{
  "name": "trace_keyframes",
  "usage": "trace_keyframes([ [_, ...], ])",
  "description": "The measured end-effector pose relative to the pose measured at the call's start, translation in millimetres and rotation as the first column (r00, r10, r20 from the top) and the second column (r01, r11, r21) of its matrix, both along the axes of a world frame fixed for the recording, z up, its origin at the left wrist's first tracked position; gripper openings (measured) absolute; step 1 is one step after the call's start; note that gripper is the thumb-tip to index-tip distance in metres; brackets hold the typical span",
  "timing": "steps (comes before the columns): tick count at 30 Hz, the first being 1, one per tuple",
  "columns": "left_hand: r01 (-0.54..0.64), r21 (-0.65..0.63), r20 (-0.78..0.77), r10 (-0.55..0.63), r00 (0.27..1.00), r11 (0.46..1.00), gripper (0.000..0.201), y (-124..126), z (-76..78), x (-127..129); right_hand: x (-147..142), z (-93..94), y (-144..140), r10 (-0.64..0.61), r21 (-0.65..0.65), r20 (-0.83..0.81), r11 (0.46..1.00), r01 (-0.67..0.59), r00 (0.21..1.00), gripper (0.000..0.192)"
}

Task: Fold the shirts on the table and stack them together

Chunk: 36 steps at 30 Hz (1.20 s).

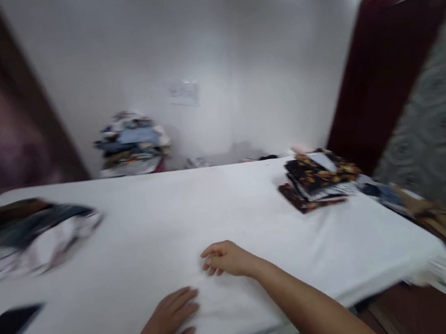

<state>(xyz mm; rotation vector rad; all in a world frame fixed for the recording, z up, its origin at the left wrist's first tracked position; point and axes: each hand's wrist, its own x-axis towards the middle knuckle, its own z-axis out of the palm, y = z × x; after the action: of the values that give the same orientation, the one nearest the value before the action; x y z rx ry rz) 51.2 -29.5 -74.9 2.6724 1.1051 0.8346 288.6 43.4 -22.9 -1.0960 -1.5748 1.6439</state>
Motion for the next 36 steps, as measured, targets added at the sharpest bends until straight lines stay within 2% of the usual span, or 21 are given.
trace_keyframes([
  [3,-0.005,-0.14,0.021,0.008,1.0,0.99,0.035,-12.2,27.5,0.8,-35.1,2.0,-4.7,0.077,0.046,0.066,0.996,-0.08,0.995,0.036],
  [6,-0.01,-0.18,0.065,0.022,0.998,0.984,0.031,-17.2,43.6,-18.7,-63.3,0.9,-4.0,0.091,0.071,0.077,0.993,-0.096,0.993,0.036],
  [9,-0.103,-0.155,0.079,0.116,0.99,0.983,0.028,-19.9,54.8,-55.9,-85.1,-5.4,3.2,-0.014,0.105,0.011,0.994,0.013,1.0,0.04],
  [12,-0.299,-0.152,0.068,0.312,0.948,0.942,0.024,-14.3,66.9,-103.5,-98.4,-18.2,14.0,-0.196,0.139,-0.052,0.97,0.201,0.979,0.047],
  [15,-0.494,-0.221,0.065,0.518,0.853,0.841,0.025,-0.4,80.1,-152.3,-102.3,-36.2,21.3,-0.301,0.186,-0.068,0.933,0.308,0.951,0.049],
  [18,-0.666,-0.297,0.03,0.703,0.71,0.685,0.029,17.2,90.9,-194.0,-99.6,-51.6,22.6,-0.322,0.221,-0.064,0.919,0.328,0.945,0.05],
  [21,-0.773,-0.326,-0.015,0.815,0.579,0.544,0.032,38.6,96.6,-224.7,-95.7,-57.5,21.3,-0.33,0.236,-0.054,0.913,0.333,0.943,0.051],
  [28,-0.869,-0.366,-0.051,0.926,0.375,0.332,0.029,108.2,95.9,-272.6,-92.8,-60.3,22.1,-0.358,0.227,-0.025,0.907,0.354,0.933,0.052],
  [32,-0.885,-0.396,-0.026,0.96,0.278,0.246,0.027,144.4,92.8,-297.4,-93.9,-59.6,21.0,-0.382,0.204,-0.023,0.903,0.379,0.924,0.052],
  [36,-0.89,-0.423,0.05,0.985,0.163,0.169,0.044,172.0,96.4,-321.8,-94.6,-53.7,20.1,-0.38,0.222,0.043,0.906,0.362,0.924,0.051],
])
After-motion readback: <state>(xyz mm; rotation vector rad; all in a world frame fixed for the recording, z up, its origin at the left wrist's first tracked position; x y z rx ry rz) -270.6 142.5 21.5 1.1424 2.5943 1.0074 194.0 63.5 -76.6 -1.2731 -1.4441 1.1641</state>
